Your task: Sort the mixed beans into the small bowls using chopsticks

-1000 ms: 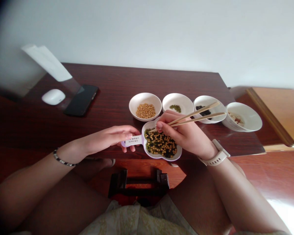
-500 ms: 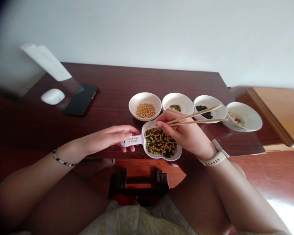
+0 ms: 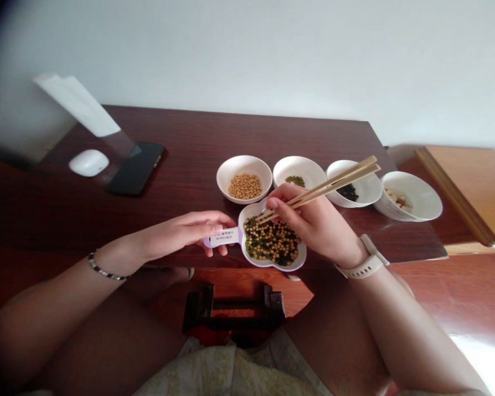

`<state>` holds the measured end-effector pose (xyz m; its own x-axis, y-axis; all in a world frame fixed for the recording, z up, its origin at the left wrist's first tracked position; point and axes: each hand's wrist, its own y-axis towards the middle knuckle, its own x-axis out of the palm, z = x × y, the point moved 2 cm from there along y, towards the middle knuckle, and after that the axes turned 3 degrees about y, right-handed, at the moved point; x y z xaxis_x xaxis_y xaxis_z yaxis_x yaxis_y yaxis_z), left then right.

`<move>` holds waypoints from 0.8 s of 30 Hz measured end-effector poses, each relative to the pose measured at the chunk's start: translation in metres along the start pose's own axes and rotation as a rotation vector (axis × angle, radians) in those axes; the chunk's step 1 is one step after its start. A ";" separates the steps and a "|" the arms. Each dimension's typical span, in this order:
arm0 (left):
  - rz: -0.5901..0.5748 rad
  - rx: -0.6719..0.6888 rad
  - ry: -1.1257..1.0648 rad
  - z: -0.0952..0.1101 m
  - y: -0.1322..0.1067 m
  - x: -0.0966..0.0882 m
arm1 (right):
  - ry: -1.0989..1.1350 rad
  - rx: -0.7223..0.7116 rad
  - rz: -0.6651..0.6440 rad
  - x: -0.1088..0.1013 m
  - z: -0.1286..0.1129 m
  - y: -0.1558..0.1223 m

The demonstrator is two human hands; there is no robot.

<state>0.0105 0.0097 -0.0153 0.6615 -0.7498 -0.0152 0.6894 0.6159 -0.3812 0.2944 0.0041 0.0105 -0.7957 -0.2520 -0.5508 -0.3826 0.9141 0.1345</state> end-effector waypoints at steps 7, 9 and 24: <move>-0.007 -0.007 -0.017 0.001 0.000 0.001 | -0.001 0.024 0.036 0.003 0.002 -0.002; -0.006 -0.005 -0.019 0.001 0.000 0.000 | 0.060 0.036 -0.004 0.004 0.001 -0.002; -0.011 -0.001 -0.015 -0.002 0.000 -0.001 | 0.088 0.047 0.011 0.004 0.004 -0.002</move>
<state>0.0099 0.0100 -0.0170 0.6580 -0.7530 0.0033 0.6966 0.6071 -0.3824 0.2939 0.0030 0.0050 -0.8387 -0.2667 -0.4748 -0.3525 0.9305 0.1000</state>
